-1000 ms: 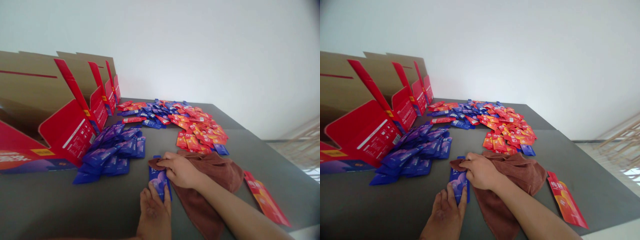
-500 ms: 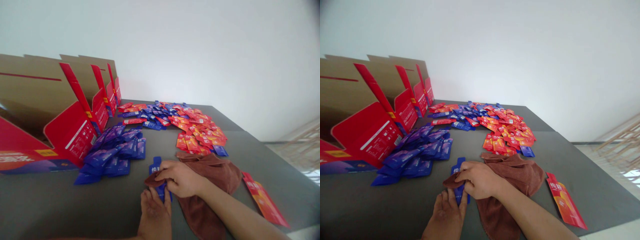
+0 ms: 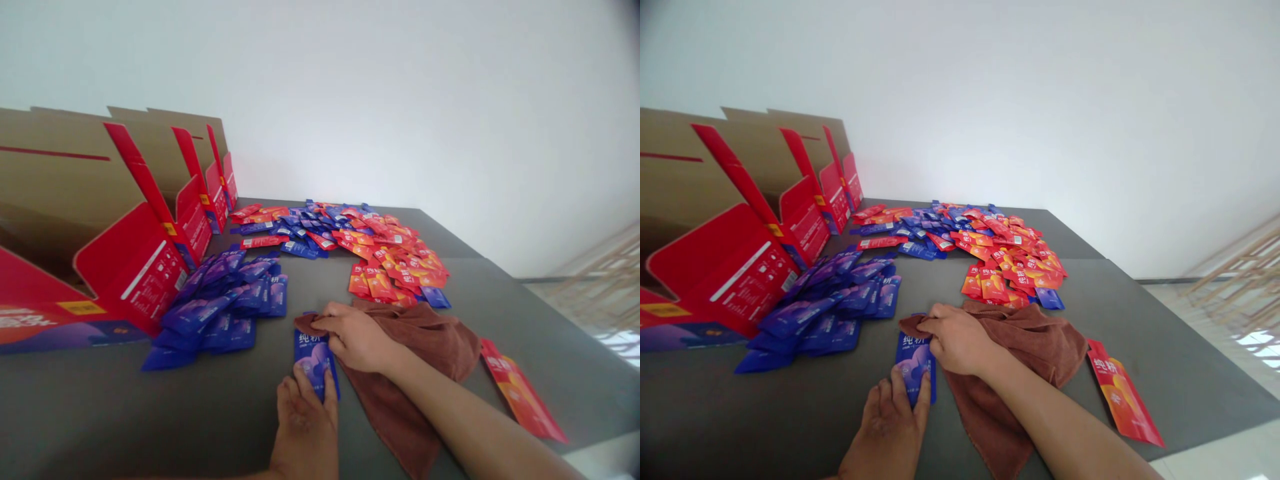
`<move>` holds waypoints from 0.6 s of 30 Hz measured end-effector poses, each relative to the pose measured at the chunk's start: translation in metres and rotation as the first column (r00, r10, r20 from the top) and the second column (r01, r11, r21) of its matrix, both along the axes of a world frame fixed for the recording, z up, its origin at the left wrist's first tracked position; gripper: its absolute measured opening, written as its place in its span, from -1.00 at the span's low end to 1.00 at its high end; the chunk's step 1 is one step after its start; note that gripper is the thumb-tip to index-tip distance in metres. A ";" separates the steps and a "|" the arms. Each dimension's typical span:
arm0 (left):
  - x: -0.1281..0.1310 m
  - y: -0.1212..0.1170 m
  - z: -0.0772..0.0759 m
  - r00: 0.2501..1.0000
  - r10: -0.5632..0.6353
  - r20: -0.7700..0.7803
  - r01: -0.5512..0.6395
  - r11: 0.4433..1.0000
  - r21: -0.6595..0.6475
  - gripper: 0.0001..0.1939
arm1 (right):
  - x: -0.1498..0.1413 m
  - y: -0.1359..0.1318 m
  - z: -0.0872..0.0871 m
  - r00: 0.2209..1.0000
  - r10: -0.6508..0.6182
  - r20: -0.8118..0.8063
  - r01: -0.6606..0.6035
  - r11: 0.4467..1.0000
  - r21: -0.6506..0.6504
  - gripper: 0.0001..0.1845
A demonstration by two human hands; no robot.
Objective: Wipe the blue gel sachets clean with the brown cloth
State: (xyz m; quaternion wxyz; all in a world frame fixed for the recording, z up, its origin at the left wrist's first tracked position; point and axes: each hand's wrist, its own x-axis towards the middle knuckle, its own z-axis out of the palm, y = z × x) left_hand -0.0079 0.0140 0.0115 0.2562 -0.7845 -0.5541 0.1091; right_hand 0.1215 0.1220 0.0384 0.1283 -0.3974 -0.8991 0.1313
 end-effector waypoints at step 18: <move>0.001 -0.001 -0.001 1.000 0.000 0.017 0.000 1.000 0.004 -0.44 | 0.002 -0.004 0.000 0.992 -0.112 0.052 0.114 0.993 -0.018 -0.64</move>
